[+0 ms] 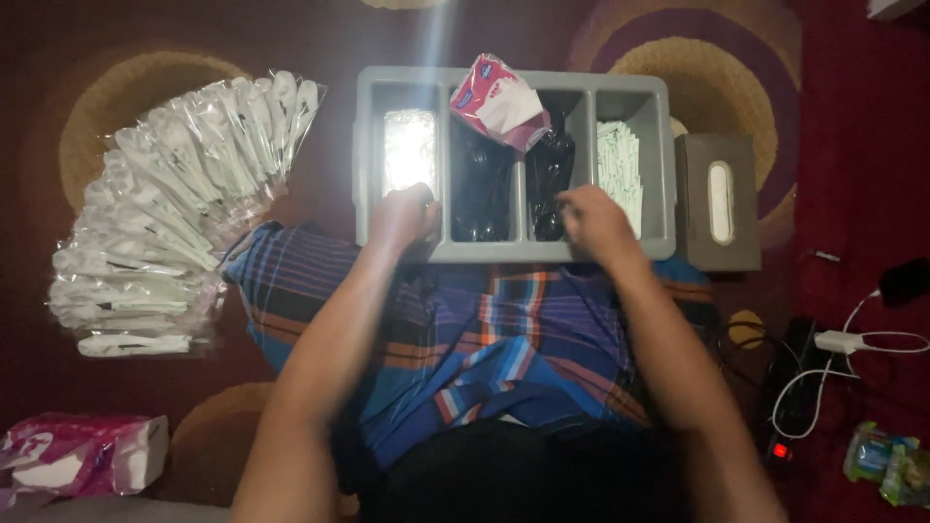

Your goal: Manually inserting individual plastic spoons into plastic sleeves and organizing them into a partitioned tray.

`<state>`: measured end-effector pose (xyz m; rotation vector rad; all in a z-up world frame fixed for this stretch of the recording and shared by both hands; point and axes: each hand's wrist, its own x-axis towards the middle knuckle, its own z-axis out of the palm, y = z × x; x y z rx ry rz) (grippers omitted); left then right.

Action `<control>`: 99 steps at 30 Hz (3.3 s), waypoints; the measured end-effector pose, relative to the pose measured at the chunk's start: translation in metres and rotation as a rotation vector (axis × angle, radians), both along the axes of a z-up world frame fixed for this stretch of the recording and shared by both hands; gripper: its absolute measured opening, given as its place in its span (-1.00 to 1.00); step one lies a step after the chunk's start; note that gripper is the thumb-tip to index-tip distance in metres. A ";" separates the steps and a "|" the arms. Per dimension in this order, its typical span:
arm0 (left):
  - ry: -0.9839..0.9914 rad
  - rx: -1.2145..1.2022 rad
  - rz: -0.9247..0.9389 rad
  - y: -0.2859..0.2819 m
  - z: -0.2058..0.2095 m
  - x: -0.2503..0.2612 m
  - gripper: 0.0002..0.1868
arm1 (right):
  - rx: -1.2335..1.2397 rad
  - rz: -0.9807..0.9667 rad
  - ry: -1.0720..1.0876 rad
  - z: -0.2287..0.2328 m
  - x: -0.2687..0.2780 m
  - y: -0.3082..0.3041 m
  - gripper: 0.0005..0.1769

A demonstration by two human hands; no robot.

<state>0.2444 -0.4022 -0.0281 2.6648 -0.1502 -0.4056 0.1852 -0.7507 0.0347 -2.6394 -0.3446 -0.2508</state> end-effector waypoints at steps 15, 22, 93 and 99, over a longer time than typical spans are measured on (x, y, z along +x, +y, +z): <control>0.125 0.055 -0.013 -0.005 0.021 0.002 -0.64 | -0.729 0.191 0.069 -0.063 0.063 -0.001 -0.76; 0.124 0.015 -0.055 -0.002 0.024 0.003 -0.63 | -0.800 0.308 0.038 -0.059 0.066 -0.007 -0.74; 0.107 0.059 -0.084 -0.005 0.005 0.005 -0.59 | 0.501 -0.275 0.555 -0.013 0.047 -0.025 -0.55; 0.105 0.089 -0.116 -0.003 0.002 0.005 -0.59 | 0.538 -0.271 0.574 -0.022 0.050 -0.030 -0.51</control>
